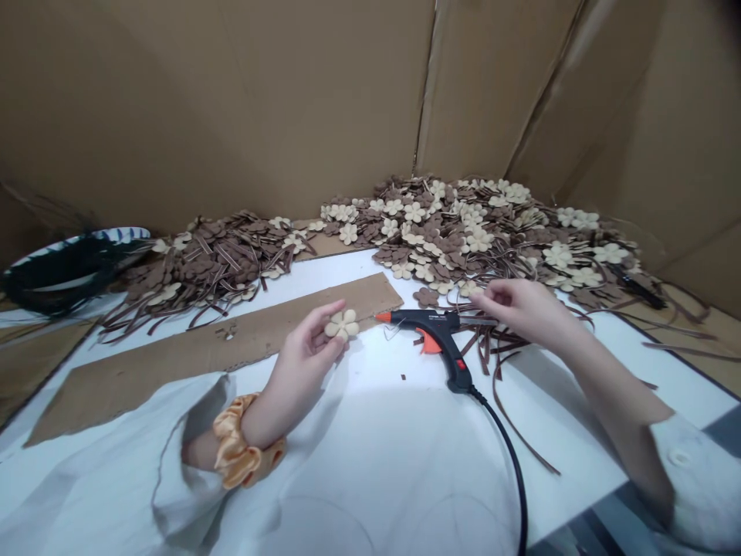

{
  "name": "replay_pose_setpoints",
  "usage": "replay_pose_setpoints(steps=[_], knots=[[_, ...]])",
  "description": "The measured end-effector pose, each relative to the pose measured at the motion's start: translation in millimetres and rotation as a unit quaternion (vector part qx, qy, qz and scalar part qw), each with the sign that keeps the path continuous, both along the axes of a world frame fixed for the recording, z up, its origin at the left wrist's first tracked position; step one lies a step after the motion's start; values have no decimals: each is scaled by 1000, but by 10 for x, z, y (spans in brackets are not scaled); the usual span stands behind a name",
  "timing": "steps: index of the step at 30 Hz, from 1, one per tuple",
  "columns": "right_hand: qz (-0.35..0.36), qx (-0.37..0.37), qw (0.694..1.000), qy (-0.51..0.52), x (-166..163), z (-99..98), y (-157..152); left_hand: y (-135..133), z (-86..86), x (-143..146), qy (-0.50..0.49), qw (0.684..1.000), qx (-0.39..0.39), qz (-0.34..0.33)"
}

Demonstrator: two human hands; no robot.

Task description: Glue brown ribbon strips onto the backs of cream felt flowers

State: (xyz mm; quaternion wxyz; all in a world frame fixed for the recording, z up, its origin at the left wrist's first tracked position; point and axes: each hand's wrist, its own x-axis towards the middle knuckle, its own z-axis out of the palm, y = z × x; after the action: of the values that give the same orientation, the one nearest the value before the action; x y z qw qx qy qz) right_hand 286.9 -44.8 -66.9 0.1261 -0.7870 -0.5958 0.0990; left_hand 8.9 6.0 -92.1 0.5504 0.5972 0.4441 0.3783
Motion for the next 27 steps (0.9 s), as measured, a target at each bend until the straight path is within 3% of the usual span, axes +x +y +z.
replay_pose_setpoints(steps=[2,7,17,24,27], knots=[[-19,18,999,-41,136,-30,34,5,5,-2,1,1000,-7,-1],[35,8,992,-120,297,-177,101,2,22,1,6,1000,-4,0],[42,23,994,-99,351,-264,155,42,-28,-19,34,999,25,-5],[-21,110,992,-59,367,-198,150,213,-75,-70,99,990,99,7],[-43,183,982,-21,350,-125,136,274,-92,-91,132,984,122,12]])
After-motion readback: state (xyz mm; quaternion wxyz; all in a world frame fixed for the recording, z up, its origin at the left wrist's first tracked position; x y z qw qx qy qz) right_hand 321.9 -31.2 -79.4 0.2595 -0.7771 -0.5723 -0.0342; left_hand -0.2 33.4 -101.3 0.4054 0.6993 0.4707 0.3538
